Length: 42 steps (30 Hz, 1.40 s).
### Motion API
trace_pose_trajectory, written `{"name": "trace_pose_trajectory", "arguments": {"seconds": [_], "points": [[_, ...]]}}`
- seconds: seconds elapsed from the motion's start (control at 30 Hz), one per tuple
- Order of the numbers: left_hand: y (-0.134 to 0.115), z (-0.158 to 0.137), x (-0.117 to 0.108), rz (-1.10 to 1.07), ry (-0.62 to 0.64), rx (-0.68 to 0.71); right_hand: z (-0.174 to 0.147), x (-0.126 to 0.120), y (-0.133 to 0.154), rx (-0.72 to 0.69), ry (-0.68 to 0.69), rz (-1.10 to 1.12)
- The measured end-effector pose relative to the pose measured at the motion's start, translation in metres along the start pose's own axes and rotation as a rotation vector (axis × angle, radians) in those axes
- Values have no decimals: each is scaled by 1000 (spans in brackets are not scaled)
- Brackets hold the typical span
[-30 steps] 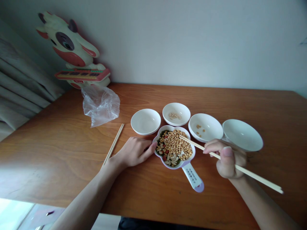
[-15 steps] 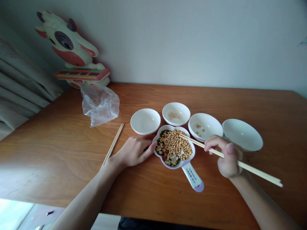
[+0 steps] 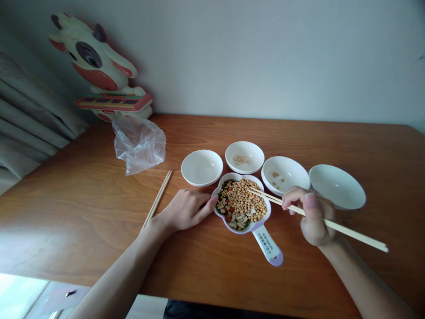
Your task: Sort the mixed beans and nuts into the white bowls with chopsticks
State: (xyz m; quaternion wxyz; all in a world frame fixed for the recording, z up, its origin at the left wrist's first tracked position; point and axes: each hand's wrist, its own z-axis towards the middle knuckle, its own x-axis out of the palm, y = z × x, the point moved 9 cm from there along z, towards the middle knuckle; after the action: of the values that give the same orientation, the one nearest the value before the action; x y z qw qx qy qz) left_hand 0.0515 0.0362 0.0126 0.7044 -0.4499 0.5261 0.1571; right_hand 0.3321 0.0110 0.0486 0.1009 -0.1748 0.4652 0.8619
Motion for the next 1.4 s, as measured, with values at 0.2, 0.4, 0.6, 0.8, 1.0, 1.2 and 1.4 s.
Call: {"name": "trace_pose_trajectory", "arguments": {"seconds": [0.2, 0.4, 0.6, 0.8, 1.0, 1.2, 1.4], "points": [[0, 0, 0, 4, 0, -5, -1, -1, 5, -50, -7, -62], [-2, 0, -1, 3, -4, 4, -4, -2, 8, -115, -34, -63], [1, 0, 2, -11, 19, -13, -6, -10, 18, -236, -103, -77], [3, 0, 1, -5, 17, -13, -9, -27, 27, -327, -275, -125], [5, -2, 1, 4, 12, -7, -17, -48, 26, -318, -436, -230], [5, -3, 0, -14, 4, -1, -16, -57, 22, -323, -499, -305], [5, -3, 1, -14, 11, -7, -13, -58, 26, -435, -530, -298]]}}
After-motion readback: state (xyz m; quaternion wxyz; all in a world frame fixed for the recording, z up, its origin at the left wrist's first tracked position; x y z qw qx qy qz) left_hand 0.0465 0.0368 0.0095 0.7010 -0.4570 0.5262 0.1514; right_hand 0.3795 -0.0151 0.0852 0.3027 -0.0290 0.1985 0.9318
